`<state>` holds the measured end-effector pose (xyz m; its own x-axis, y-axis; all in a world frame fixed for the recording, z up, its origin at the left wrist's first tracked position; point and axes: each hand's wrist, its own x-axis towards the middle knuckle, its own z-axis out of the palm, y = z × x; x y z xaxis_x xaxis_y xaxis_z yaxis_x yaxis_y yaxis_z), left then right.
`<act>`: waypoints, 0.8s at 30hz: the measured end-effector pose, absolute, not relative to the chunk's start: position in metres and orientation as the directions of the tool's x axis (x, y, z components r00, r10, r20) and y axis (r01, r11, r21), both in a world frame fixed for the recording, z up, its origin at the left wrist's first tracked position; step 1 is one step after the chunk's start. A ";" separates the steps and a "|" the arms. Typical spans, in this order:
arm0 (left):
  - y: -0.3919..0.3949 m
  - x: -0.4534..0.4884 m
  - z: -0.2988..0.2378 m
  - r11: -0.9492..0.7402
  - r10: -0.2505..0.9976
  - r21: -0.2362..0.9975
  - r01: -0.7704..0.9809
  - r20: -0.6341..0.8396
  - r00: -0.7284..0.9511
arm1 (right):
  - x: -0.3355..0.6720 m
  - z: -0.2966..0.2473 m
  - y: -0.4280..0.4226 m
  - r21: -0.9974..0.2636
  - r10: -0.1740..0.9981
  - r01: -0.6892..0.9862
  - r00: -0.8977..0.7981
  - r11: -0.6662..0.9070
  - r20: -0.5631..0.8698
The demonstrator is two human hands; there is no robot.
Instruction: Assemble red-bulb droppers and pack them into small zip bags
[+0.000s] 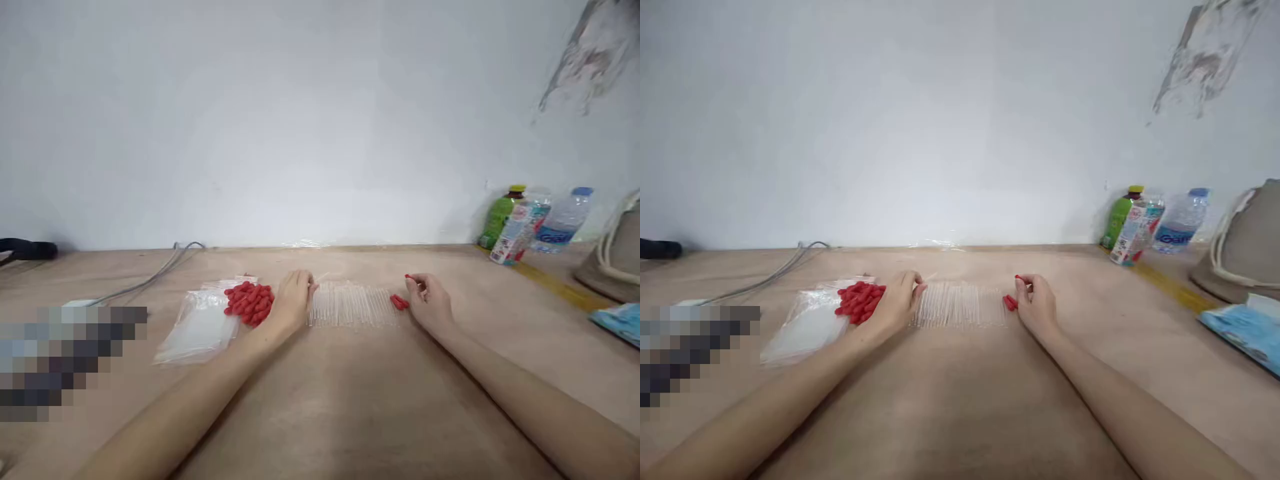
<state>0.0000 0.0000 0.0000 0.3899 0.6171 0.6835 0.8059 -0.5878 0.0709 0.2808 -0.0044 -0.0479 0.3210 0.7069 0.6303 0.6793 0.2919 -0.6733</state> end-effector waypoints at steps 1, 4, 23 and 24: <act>-0.007 -0.002 -0.005 -0.626 0.605 0.078 0.776 0.677 0.420 | 0.275 -0.047 -0.008 -0.669 0.701 0.667 0.302 0.328 0.646; -0.024 -0.006 -0.018 -0.710 0.569 0.101 0.697 0.666 0.482 | 0.257 -0.043 -0.019 -0.625 0.690 0.641 0.199 0.446 0.696; -0.035 -0.003 -0.030 -0.800 0.556 0.200 0.565 0.598 0.577 | 0.210 -0.043 -0.047 -0.413 0.625 0.523 -0.332 0.745 0.707; -0.035 -0.003 -0.030 -0.802 0.555 0.198 0.564 0.596 0.580 | 0.210 -0.042 -0.048 -0.414 0.624 0.520 -0.334 0.747 0.707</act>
<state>-0.0035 -0.0350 -0.0299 0.5803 0.5552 0.5958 0.5639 -0.8018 0.1978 0.2101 -0.0477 -0.0421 -0.3337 0.6237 0.7068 0.5198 0.7473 -0.4139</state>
